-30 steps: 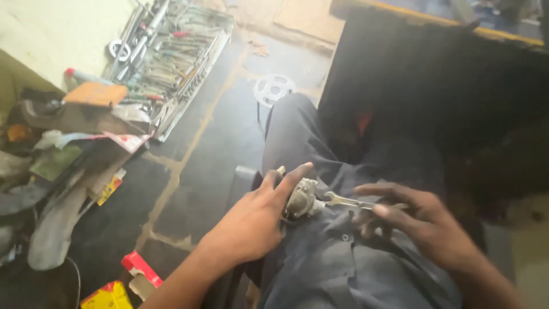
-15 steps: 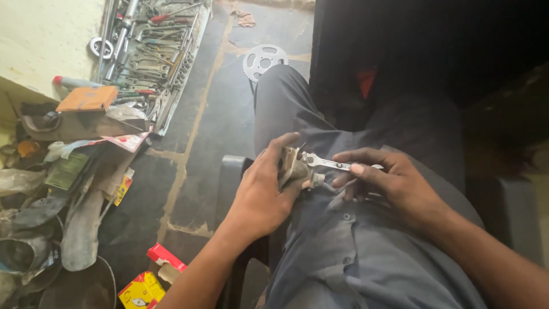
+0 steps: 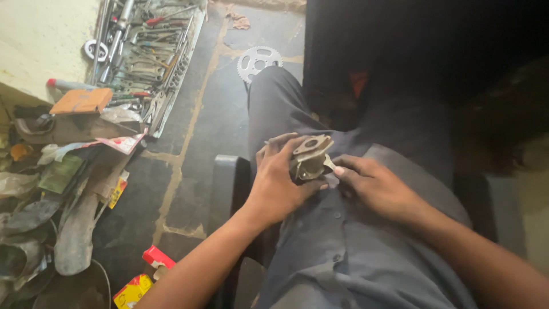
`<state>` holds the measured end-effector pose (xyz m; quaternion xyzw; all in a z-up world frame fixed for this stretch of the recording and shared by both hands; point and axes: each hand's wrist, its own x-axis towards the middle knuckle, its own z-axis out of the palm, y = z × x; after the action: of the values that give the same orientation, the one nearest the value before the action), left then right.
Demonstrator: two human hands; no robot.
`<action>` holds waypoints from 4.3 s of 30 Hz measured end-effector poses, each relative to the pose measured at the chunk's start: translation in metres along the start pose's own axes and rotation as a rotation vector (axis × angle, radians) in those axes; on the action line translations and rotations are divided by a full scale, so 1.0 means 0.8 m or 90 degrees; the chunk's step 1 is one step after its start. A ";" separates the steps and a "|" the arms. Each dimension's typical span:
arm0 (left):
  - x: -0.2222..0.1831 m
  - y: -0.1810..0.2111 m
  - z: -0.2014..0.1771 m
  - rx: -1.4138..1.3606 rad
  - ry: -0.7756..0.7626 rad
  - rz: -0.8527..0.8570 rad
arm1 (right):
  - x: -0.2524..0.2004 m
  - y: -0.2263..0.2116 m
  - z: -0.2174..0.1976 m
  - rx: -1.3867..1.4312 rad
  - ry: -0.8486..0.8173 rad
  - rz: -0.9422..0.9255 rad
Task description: Clean and inspect a motorcycle carburetor component using hands and a small wrench.
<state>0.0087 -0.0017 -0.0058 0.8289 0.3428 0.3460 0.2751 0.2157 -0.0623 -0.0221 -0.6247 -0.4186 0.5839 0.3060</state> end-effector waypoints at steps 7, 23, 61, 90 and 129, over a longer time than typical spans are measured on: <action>0.011 0.006 0.018 0.145 -0.062 -0.113 | 0.008 0.018 0.006 -0.239 0.115 -0.207; 0.016 -0.011 0.022 -0.016 0.009 0.061 | -0.020 -0.008 0.003 -0.623 0.261 -0.440; 0.009 -0.022 -0.007 -0.225 -0.340 -0.038 | -0.026 -0.002 -0.036 -0.287 -0.099 -0.089; 0.017 -0.021 -0.015 -0.209 -0.241 -0.012 | -0.012 -0.012 -0.051 -0.272 0.035 -0.149; 0.022 -0.008 -0.017 -0.228 -0.288 -0.116 | 0.000 -0.023 -0.078 -0.319 0.072 -0.119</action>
<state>0.0053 0.0183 0.0046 0.7889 0.2794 0.1812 0.5164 0.2744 -0.0474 0.0020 -0.6711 -0.5880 0.3958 0.2172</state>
